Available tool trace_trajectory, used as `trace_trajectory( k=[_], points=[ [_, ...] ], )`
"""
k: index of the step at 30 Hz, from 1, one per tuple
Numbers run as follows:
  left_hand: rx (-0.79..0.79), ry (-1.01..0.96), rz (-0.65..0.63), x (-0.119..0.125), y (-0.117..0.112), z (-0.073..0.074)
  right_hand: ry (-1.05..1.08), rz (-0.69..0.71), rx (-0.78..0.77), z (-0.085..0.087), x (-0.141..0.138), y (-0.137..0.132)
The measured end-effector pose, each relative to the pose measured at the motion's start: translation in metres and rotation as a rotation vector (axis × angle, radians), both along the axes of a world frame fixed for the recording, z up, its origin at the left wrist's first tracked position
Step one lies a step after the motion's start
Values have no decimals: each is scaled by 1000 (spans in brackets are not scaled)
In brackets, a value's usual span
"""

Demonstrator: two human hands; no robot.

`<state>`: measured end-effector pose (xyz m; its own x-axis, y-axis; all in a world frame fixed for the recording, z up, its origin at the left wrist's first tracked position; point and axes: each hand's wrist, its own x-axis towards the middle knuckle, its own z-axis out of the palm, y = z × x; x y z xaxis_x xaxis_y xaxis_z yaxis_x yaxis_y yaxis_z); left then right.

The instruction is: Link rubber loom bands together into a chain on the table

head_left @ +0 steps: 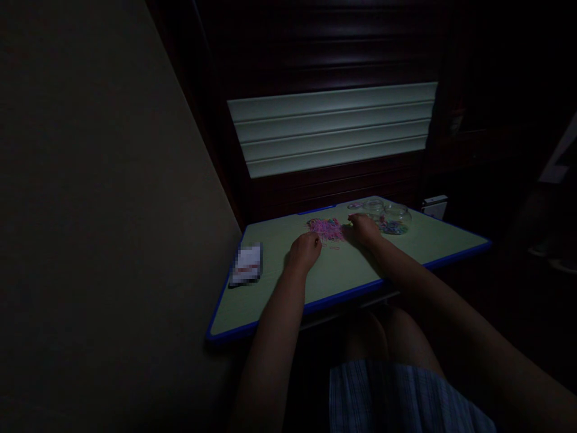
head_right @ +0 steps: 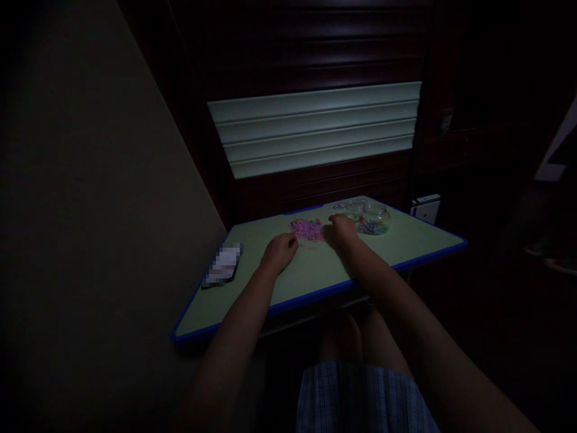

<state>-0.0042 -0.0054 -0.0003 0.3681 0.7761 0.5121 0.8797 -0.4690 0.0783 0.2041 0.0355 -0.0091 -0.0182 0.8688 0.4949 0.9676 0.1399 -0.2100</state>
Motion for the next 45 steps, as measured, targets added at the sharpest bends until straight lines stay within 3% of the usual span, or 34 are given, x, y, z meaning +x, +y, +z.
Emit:
trace_trajectory(
  k=[13, 32, 45],
  points=[
    [8, 1, -16, 0, 1, -2, -118, 81, -112, 0, 2, 3],
    [-15, 40, -1, -1, 1, -2, -44, -88, -127, -8, 15, 7],
    [-9, 28, -3, -1, 2, -1, 38, -150, -153, -3, 12, -1]
  ],
)
